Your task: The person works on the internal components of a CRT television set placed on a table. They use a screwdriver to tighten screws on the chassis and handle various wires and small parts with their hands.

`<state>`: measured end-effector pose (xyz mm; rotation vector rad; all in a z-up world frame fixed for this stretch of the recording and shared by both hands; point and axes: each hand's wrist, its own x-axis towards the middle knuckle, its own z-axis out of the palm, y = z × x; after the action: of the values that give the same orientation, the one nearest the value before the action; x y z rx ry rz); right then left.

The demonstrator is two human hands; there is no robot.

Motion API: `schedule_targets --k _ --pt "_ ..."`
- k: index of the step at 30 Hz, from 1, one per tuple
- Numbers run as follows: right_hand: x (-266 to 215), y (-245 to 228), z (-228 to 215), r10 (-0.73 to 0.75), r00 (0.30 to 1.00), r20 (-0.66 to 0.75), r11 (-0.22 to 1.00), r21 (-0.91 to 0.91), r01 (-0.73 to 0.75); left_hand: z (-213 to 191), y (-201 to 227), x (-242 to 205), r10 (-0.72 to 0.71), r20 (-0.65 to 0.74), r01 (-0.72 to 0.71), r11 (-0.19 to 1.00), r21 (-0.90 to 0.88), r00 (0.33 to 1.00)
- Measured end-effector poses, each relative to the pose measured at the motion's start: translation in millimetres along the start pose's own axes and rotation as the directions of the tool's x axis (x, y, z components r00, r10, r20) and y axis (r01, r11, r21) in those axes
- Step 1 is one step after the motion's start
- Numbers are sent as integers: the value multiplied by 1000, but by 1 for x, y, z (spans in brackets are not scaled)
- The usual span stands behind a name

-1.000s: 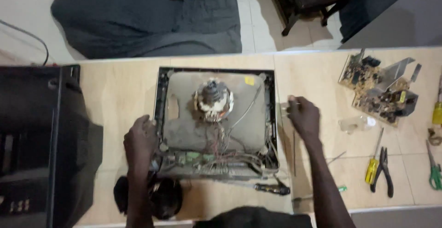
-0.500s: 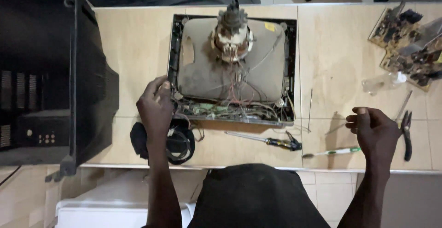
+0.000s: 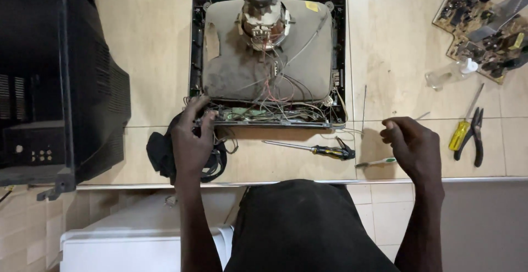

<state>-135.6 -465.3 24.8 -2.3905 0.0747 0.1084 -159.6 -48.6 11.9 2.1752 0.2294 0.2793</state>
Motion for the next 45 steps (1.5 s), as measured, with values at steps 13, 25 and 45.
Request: schedule_targets --k 13,25,45 --pt "18 -4 32 -155 987 41 988 -17 156 9 -5 -1 0 -151 -3 1000 -21 989" --pt "44 5 65 -328 943 57 941 -71 332 24 -10 8 17 -253 -30 998 -49 967" --pt "56 -37 21 40 998 -58 997 64 -36 20 -17 13 16 -264 -48 992 -116 964"
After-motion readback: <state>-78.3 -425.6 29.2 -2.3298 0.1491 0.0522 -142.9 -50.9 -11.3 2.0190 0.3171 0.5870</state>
